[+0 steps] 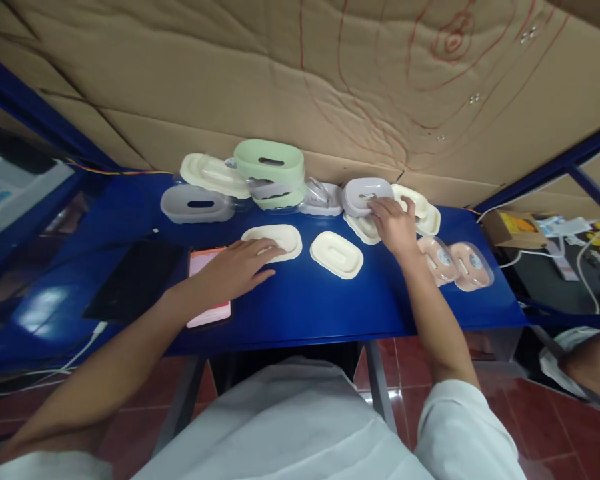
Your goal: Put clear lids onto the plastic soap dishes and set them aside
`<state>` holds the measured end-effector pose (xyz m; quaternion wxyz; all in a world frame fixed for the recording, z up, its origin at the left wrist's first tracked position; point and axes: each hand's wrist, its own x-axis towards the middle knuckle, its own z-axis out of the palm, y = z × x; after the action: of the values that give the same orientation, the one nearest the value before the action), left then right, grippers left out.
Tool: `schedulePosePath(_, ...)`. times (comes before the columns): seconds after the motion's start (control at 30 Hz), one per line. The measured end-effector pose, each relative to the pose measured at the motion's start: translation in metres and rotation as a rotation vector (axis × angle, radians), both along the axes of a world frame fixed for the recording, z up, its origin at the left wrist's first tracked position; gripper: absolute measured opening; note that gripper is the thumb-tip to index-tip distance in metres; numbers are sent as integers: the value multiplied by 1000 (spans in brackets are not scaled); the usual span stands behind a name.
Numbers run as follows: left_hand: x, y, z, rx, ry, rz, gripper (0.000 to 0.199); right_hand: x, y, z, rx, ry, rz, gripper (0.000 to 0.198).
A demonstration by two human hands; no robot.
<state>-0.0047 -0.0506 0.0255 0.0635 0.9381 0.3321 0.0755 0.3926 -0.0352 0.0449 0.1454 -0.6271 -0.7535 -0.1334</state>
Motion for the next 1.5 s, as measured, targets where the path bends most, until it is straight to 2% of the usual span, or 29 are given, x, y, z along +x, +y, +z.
schedulePosePath(0.07, 1, -1, 1, 3, -26, -18, 44, -10, -16, -1, 22, -10, 24, 37)
schedulePosePath(0.13, 1, -1, 3, 33, -45, -10, 43, -28, -46, -7, 45, -22, 82, 37)
schedulePosePath(0.27, 3, -3, 4, 81, -80, -23, 42, -64, -94, -26, -39, -3, 184, 37)
schedulePosePath(0.47, 6, -8, 0, 98, -89, -80, 41, -81, -92, -40, -132, 32, 251, 50)
schedulePosePath(0.6, 9, -12, -1, 95, -109, -123, 40, -92, -103, -44, -160, 37, 283, 48)
schedulePosePath(0.73, 13, -19, -1, 103, -122, -192, 41, -102, -113, -37, -198, 13, 399, 44)
schedulePosePath(0.8, 14, -20, -3, 84, -115, -239, 37, -103, -104, -22, -217, 21, 495, 42)
schedulePosePath(0.87, 13, -20, -6, 61, -111, -272, 31, -106, -82, 0, -167, 67, 524, 43)
schedulePosePath(0.97, 11, -17, -8, 42, -127, -280, 24, -120, -27, 35, -34, 138, 437, 48)
schedulePosePath(1.03, 10, -15, -8, 30, -137, -279, 21, -135, 17, 52, -7, 143, 412, 53)
schedulePosePath(1.13, 8, -13, -8, 15, -145, -289, 19, -157, 70, 63, -86, 101, 423, 53)
schedulePosePath(1.2, 7, -13, -7, 15, -141, -298, 17, -162, 84, 65, -140, 99, 397, 48)
schedulePosePath(1.3, 6, -14, -2, 44, -122, -295, 16, -152, 60, 64, -44, 173, 310, 51)
schedulePosePath(1.4, 2, -16, 11, 115, -157, -236, 22, -128, -3, 50, 80, 255, 208, 48)
schedulePosePath(1.5, -3, -15, 24, 168, -258, -141, 26, -106, -70, 21, 34, 317, 178, 37)
